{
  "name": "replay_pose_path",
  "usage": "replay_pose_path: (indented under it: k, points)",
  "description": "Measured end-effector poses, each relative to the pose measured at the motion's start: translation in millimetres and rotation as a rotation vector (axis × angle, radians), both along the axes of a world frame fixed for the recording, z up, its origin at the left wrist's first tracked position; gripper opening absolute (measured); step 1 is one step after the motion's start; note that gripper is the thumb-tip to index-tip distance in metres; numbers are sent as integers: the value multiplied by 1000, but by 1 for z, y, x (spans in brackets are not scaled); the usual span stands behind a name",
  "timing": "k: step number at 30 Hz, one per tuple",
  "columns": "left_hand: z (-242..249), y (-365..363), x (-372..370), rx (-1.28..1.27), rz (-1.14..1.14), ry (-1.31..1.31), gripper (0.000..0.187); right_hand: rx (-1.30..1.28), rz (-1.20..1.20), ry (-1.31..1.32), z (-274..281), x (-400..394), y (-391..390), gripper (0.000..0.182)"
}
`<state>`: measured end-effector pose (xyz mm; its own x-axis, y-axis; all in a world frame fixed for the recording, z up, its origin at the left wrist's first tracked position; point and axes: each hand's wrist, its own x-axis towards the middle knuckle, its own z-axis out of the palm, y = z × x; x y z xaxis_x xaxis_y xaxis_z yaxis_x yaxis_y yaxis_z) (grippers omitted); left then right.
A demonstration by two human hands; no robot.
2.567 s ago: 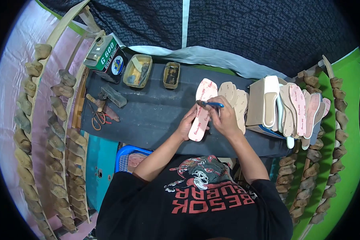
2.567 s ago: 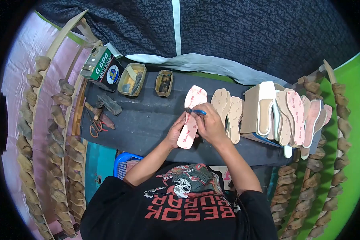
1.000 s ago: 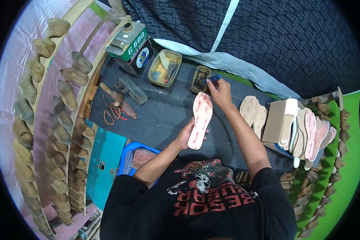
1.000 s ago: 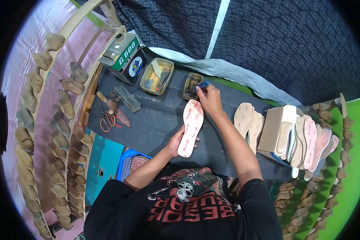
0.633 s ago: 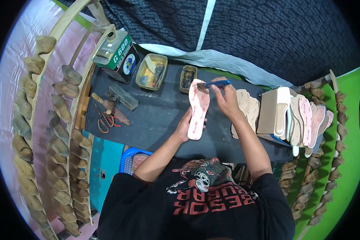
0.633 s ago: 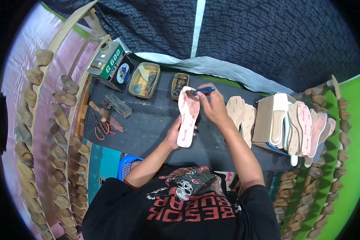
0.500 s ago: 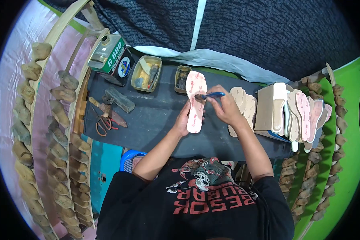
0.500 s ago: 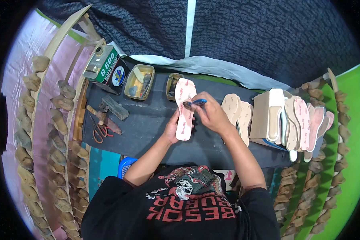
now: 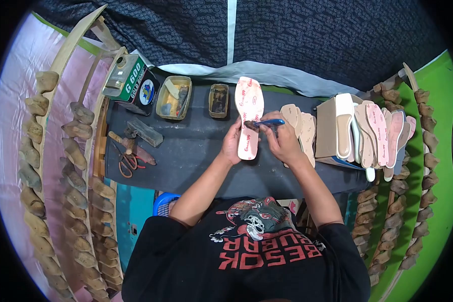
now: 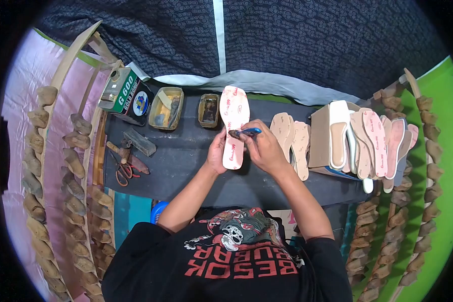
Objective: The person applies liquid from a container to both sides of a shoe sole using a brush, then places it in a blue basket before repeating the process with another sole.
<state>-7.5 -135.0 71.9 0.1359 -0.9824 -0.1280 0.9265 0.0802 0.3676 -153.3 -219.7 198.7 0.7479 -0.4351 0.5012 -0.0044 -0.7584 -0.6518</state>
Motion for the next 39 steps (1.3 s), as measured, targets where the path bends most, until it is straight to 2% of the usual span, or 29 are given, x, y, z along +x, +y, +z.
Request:
replay_pose_path:
  k: [5,6,10,14,19,24,26,29,31,37,39]
  points:
    - [-2,-1,1,34,39,95,45,76,97,-11,0,-6,24,19]
    - [1,2,3,-26,14,63,46,82,112,9,-2,-8,25,22]
    - [7,4,-9,69,91,94,46,-1,45,-36,-4,-10,16,18]
    - [7,12,-20,-14,-14,3,47,106,-103,-40,2,-11,6,12]
    - [0,1,-30,47,29,136,46,51,-2,-11,-4,-27,28,20]
    - [3,0,-30,52,48,102,43,70,0,-21,-8,-37,32,18]
    - [6,-2,-35,66,60,95,43,52,-78,-18,-5,-37,26,18]
    - [-5,-1,-38,-48,-44,62,47,52,-140,-64,-4,-35,16,18]
    - [5,-3,-43,18,-8,53,46,37,-153,-80,-6,-36,14,18]
    - [6,-7,-34,23,50,15,47,27,-48,-40,-9,-43,39,18]
    - [11,-6,-33,33,61,-1,47,16,-79,-41,-9,-44,32,18]
